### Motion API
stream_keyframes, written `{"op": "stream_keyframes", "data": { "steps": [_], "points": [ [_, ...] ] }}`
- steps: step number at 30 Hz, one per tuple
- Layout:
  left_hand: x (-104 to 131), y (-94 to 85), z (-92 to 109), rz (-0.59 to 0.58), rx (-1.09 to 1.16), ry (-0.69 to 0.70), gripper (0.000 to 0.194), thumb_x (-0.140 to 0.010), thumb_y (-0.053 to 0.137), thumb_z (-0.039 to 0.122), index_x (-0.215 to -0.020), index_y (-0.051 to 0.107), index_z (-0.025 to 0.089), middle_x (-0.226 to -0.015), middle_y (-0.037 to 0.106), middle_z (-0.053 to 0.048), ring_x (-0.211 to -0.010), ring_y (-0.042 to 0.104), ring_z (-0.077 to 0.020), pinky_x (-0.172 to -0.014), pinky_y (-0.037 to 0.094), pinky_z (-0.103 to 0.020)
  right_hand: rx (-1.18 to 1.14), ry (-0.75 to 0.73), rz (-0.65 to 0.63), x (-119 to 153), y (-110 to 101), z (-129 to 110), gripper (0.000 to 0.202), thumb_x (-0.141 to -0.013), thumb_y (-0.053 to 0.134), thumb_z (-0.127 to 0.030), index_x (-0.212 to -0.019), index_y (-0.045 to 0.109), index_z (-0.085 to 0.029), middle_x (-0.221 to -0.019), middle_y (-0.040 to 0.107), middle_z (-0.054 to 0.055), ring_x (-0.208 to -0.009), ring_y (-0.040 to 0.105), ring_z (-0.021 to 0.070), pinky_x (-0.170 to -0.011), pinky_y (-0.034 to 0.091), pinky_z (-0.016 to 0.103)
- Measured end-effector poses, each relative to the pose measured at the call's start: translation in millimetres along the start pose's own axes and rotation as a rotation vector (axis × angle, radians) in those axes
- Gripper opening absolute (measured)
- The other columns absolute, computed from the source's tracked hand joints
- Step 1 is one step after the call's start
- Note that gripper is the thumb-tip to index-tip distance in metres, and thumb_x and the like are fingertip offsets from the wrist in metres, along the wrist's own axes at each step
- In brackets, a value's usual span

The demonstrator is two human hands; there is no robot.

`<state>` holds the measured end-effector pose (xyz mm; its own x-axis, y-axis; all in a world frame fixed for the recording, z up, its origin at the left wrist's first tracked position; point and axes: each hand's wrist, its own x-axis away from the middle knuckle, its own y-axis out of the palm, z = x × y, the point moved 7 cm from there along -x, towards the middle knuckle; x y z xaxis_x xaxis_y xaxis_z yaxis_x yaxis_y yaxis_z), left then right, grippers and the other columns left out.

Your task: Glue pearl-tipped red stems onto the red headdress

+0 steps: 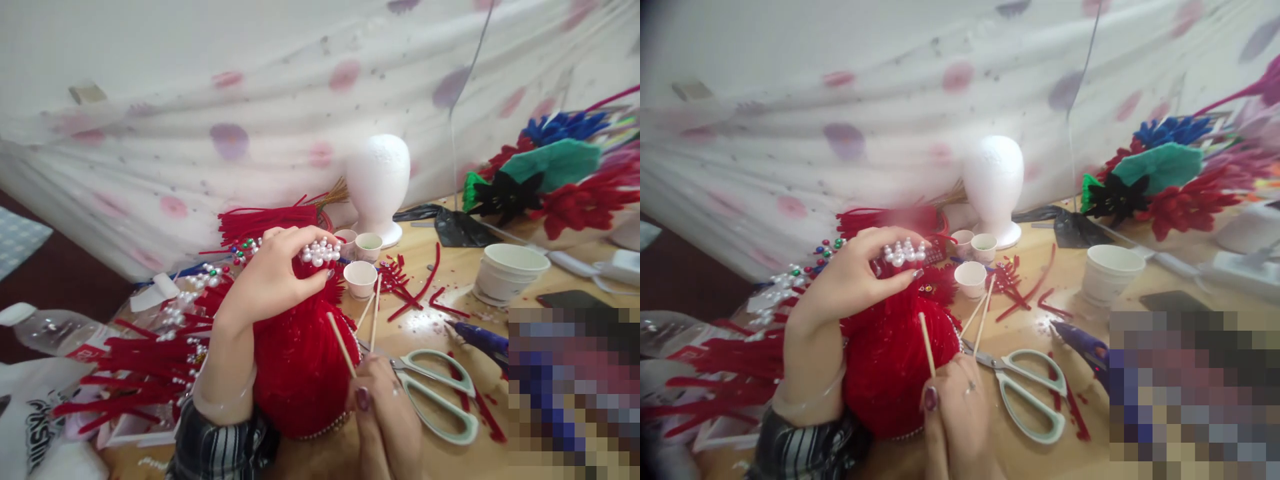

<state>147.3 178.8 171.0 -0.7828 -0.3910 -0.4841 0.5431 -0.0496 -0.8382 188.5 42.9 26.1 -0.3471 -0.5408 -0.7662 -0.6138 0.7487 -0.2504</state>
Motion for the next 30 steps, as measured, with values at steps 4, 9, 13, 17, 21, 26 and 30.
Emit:
{"op": "stream_keyframes", "data": {
  "steps": [4,9,13,17,21,26,30],
  "points": [
    [1.1,-2.3,-3.1,0.021,0.074,0.027,0.028,-0.075,0.063,0.016,-0.102,0.065,0.021,-0.103,0.072,-0.001,-0.095,0.064,-0.0195,-0.091,0.045,-0.036,-0.018,0.022,0.011,2.7,-1.8,7.9,0.026,-0.096,0.033,-0.013,-0.076,0.046,-0.022,-0.069,0.05,0.0,-0.066,0.051,0.0163,-0.062,0.037,0.031],
    [1.3,-3.2,-6.2,0.019,0.148,0.026,0.03,-0.074,0.063,0.017,-0.104,0.066,0.019,-0.1,0.073,-0.003,-0.094,0.065,-0.0205,-0.086,0.048,-0.034,-0.032,0.032,-0.054,1.0,7.3,8.1,0.027,-0.096,0.035,-0.019,-0.07,0.043,-0.023,-0.067,0.048,-0.001,-0.065,0.05,0.0162,-0.059,0.035,0.029],
    [1.3,-4.0,-4.9,0.014,0.155,0.027,0.03,-0.073,0.064,0.015,-0.103,0.067,0.019,-0.101,0.073,-0.003,-0.092,0.066,-0.0208,-0.086,0.048,-0.035,-0.115,0.21,0.092,-6.0,-0.4,13.0,0.033,-0.1,0.031,-0.026,-0.068,0.04,-0.023,-0.062,0.042,-0.003,-0.058,0.044,0.0145,-0.057,0.034,0.028],
    [1.1,-4.7,-4.1,0.01,0.159,0.037,0.03,-0.072,0.064,0.013,-0.101,0.067,0.02,-0.101,0.074,-0.003,-0.092,0.066,-0.021,-0.087,0.047,-0.036,-0.081,0.284,0.088,-20.0,8.2,7.5,0.035,-0.1,0.032,-0.033,-0.067,0.04,-0.023,-0.062,0.043,-0.002,-0.059,0.044,0.0152,-0.056,0.034,0.028],
    [1.3,-5.8,-5.2,0.021,0.161,0.04,0.03,-0.072,0.064,0.013,-0.102,0.067,0.021,-0.103,0.074,-0.002,-0.094,0.066,-0.0209,-0.092,0.044,-0.038,-0.142,0.282,0.089,-35.4,10.9,0.0,0.037,-0.1,0.033,-0.036,-0.066,0.039,-0.023,-0.061,0.043,-0.003,-0.058,0.045,0.0145,-0.055,0.034,0.027],
    [2.6,-5.1,-5.7,0.029,0.126,0.026,0.029,-0.073,0.064,0.017,-0.102,0.067,0.023,-0.099,0.074,0.0,-0.093,0.064,-0.0221,-0.095,0.04,-0.042,-0.169,0.329,0.221,-38.4,-5.2,4.3,0.038,-0.1,0.037,-0.039,-0.066,0.044,-0.022,-0.06,0.043,-0.003,-0.057,0.044,0.0134,-0.054,0.033,0.026],
    [3.6,-5.6,-4.8,0.031,0.123,0.028,0.028,-0.073,0.063,0.017,-0.101,0.066,0.022,-0.103,0.073,-0.001,-0.095,0.064,-0.0226,-0.096,0.04,-0.043,-0.188,0.365,0.069,-37.0,2.4,4.6,0.041,-0.099,0.038,-0.042,-0.064,0.047,-0.022,-0.059,0.047,-0.003,-0.056,0.046,0.0137,-0.054,0.034,0.027]
  ]
}}
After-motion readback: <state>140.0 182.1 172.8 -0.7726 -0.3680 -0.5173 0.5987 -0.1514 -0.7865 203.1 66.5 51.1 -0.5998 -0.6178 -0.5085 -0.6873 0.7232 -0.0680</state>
